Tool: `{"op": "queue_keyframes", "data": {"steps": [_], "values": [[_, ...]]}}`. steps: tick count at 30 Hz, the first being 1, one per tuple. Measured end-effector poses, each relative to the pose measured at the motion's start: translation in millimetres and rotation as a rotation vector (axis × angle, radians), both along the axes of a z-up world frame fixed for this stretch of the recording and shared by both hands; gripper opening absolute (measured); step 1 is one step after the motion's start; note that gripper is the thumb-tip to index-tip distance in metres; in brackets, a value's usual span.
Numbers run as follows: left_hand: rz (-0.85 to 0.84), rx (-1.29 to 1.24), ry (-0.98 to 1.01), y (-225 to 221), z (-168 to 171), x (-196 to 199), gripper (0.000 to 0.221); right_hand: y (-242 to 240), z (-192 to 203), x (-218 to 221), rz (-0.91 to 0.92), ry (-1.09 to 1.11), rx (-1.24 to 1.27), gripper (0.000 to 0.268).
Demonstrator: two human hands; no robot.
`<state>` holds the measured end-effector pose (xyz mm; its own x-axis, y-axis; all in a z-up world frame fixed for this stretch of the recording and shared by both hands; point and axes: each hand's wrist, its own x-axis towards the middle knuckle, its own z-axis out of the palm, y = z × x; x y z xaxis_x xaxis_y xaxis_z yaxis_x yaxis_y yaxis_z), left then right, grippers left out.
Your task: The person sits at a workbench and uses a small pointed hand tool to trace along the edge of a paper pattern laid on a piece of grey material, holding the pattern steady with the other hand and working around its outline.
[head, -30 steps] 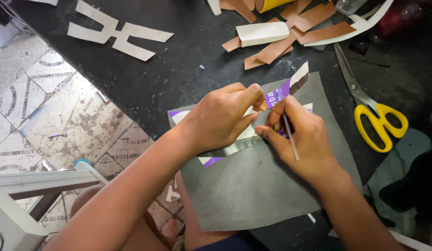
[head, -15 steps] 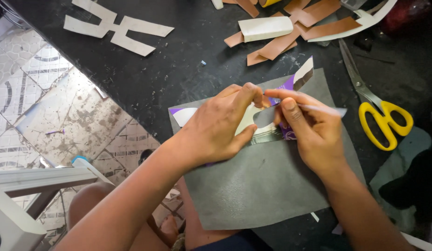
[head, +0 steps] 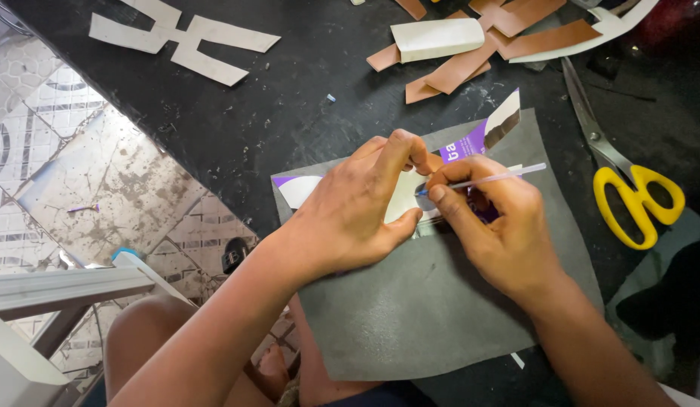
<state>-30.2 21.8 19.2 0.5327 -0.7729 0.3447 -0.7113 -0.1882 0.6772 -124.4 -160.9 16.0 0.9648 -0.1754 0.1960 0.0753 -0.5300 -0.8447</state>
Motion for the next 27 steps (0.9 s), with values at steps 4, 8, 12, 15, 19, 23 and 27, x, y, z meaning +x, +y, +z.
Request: {"op": "queue_keyframes", "data": {"steps": [4, 8, 12, 15, 19, 23, 27], "values": [[0.004, -0.003, 0.014, 0.0, -1.5, 1.2, 0.052, 1.3, 1.2, 1.0, -0.007, 0.001, -0.063, 0.012], [0.001, -0.028, -0.013, -0.1, -3.1, 1.1, 0.052, 1.6, 1.8, 1.1, 0.016, -0.009, -0.067, 0.012], [0.011, -0.008, -0.012, -0.9, -1.4, 1.0, 0.052, 2.1, 2.6, 1.4, 0.052, -0.067, -0.141, 0.011], [0.011, -0.002, -0.002, -1.3, -1.1, 1.2, 0.052, -0.5, -0.6, 0.9, 0.078, -0.087, -0.184, 0.007], [0.009, -0.003, 0.006, -2.0, -1.2, 1.9, 0.052, -0.3, -0.1, 1.0, 0.092, -0.124, -0.227, 0.006], [0.010, 0.014, 0.020, -2.2, -0.2, 2.0, 0.052, 1.5, 2.6, 2.7, 0.082, -0.104, -0.156, 0.007], [0.009, -0.004, 0.027, -2.4, -0.9, 2.0, 0.052, -2.2, -0.7, 0.3, 0.091, -0.098, -0.199, 0.006]]}}
